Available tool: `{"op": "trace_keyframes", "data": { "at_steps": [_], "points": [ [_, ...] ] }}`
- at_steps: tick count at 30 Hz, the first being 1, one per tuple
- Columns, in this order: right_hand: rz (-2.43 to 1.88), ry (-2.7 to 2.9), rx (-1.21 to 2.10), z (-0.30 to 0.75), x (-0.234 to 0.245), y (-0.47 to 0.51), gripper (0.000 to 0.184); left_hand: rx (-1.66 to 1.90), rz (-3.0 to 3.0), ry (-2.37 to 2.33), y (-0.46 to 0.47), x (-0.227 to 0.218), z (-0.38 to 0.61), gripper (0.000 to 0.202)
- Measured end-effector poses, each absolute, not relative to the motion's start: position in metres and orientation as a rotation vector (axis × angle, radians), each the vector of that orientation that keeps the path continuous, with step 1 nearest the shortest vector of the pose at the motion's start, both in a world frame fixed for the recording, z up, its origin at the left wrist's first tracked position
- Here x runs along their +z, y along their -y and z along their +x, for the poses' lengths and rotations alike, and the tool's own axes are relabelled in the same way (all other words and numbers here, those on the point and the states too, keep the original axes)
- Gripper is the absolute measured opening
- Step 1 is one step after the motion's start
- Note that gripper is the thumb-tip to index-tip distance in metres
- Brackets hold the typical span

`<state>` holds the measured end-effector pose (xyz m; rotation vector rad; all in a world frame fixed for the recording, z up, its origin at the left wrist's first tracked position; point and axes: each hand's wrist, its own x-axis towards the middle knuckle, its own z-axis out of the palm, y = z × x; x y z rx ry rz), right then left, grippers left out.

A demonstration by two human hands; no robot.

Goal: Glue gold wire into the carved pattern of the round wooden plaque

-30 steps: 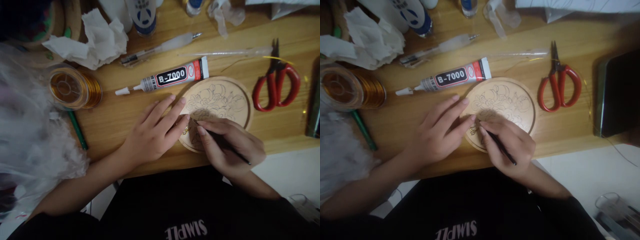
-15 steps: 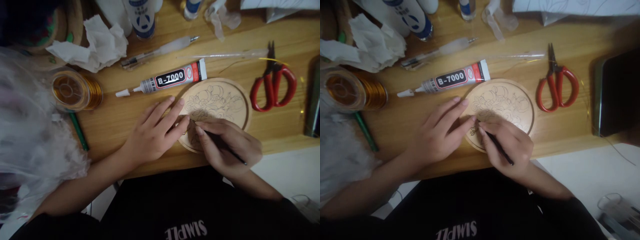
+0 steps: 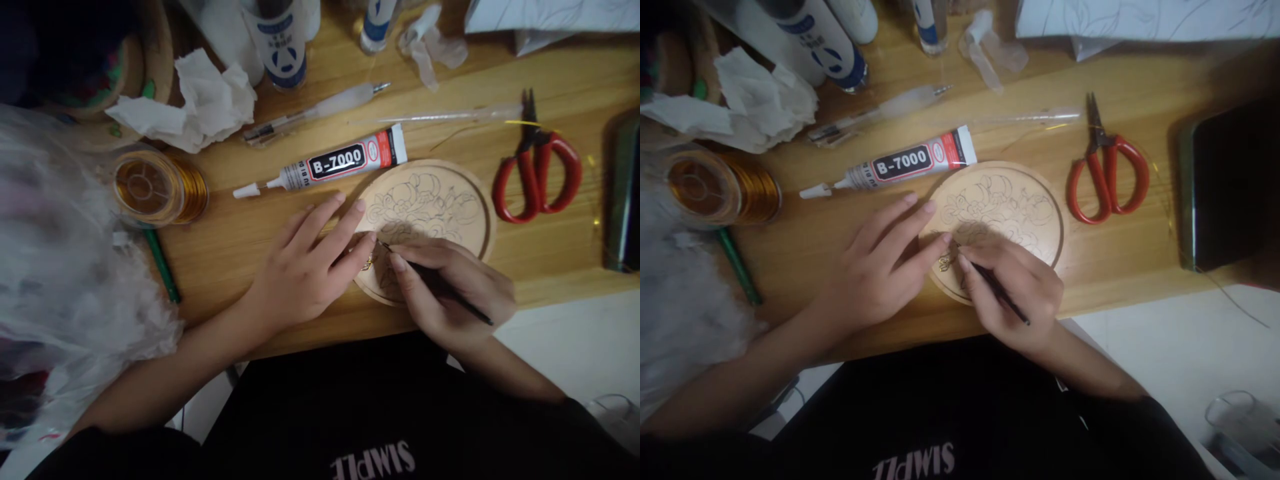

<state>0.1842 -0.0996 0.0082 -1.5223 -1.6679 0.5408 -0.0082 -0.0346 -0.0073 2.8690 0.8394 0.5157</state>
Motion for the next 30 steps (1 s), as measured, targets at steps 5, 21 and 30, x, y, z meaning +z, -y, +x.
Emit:
{"op": "trace_keyframes", "data": {
  "at_steps": [5, 21, 30],
  "points": [
    [-1.536, 1.691, 0.537, 0.184, 0.01, 0.099, 0.03, 0.508, 2.894, -0.844, 0.034, -0.007, -0.008, 0.029],
    [-1.519, 1.687, 0.558, 0.183, 0.009, 0.097, 0.029, 0.585, 2.827, -0.873, 0.037, -0.013, -0.005, 0.029],
    [-1.458, 1.63, 0.501, 0.185, 0.001, 0.099, 0.036, 0.591, 2.782, -0.889, 0.039, -0.013, -0.005, 0.03]
  ]
}}
